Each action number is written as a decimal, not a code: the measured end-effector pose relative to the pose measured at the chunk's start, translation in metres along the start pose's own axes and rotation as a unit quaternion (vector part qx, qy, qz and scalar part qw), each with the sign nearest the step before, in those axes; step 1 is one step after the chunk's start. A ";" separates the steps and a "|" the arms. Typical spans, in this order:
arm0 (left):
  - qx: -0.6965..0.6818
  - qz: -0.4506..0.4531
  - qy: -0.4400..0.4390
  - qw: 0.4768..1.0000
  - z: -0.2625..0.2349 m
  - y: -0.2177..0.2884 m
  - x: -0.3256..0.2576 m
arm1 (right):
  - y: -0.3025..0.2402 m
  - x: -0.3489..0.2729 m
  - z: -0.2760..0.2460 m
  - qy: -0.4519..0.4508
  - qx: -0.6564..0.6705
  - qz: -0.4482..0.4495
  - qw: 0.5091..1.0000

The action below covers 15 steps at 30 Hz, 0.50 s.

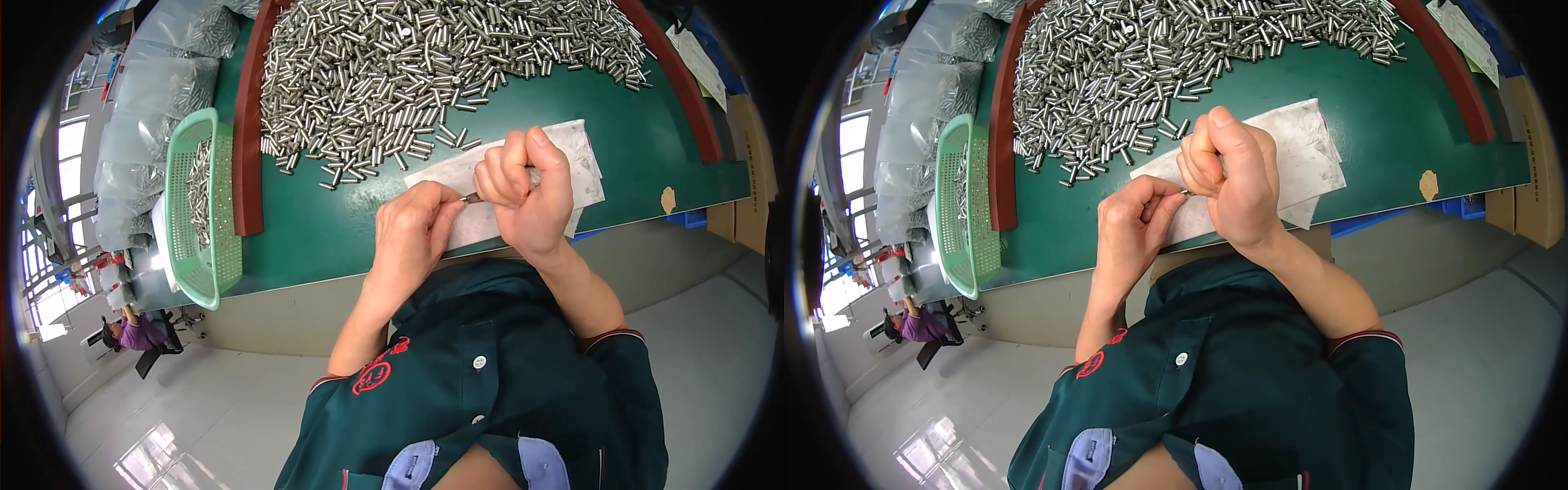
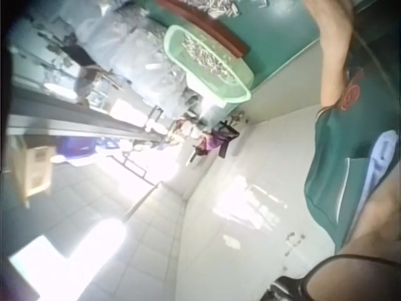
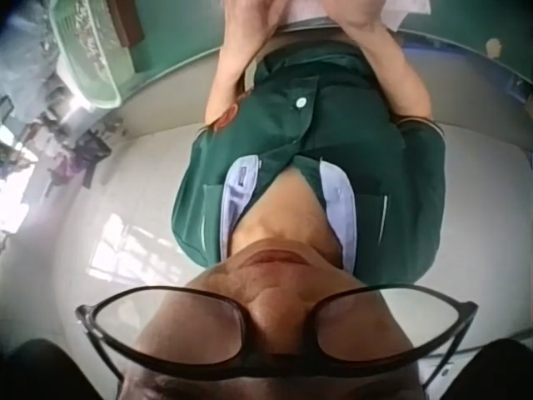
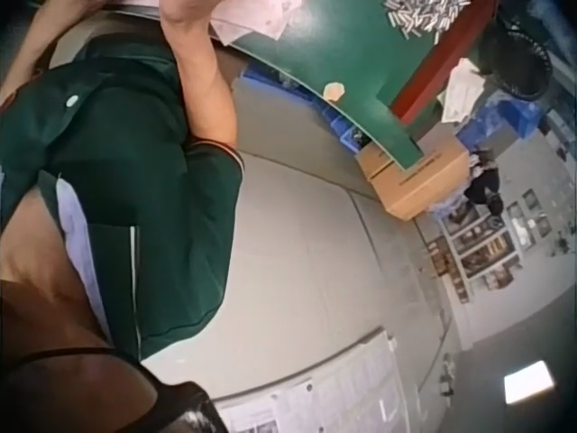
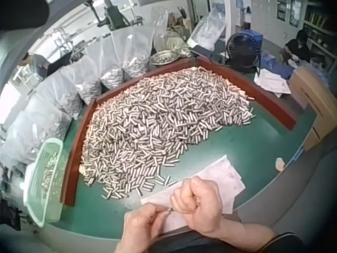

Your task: Assembling or cleaning small cylindrical metal parts using a small hand tool at a workshop bench.

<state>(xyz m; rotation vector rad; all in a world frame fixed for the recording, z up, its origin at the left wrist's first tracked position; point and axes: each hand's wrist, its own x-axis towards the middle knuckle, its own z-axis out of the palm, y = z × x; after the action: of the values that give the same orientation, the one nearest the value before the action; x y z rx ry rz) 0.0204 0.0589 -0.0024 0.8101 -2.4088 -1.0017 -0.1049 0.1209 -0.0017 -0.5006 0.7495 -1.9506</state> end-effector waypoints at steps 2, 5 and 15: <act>-0.002 -0.007 -0.005 1.000 -0.001 0.000 0.000 | 0.001 0.000 0.002 0.003 0.000 -0.001 1.000; 0.000 -0.028 -0.030 0.999 -0.003 0.002 0.002 | 0.001 -0.002 0.007 0.005 -0.031 -0.014 0.999; 0.002 -0.010 -0.033 0.999 -0.007 0.005 0.001 | 0.006 -0.010 0.018 -0.019 -0.172 -0.099 0.980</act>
<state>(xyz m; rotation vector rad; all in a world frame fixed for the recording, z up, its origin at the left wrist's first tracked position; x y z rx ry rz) 0.0214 0.0574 0.0060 0.8161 -2.4637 -1.0468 -0.0850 0.1220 0.0069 -0.8476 1.0530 -1.9937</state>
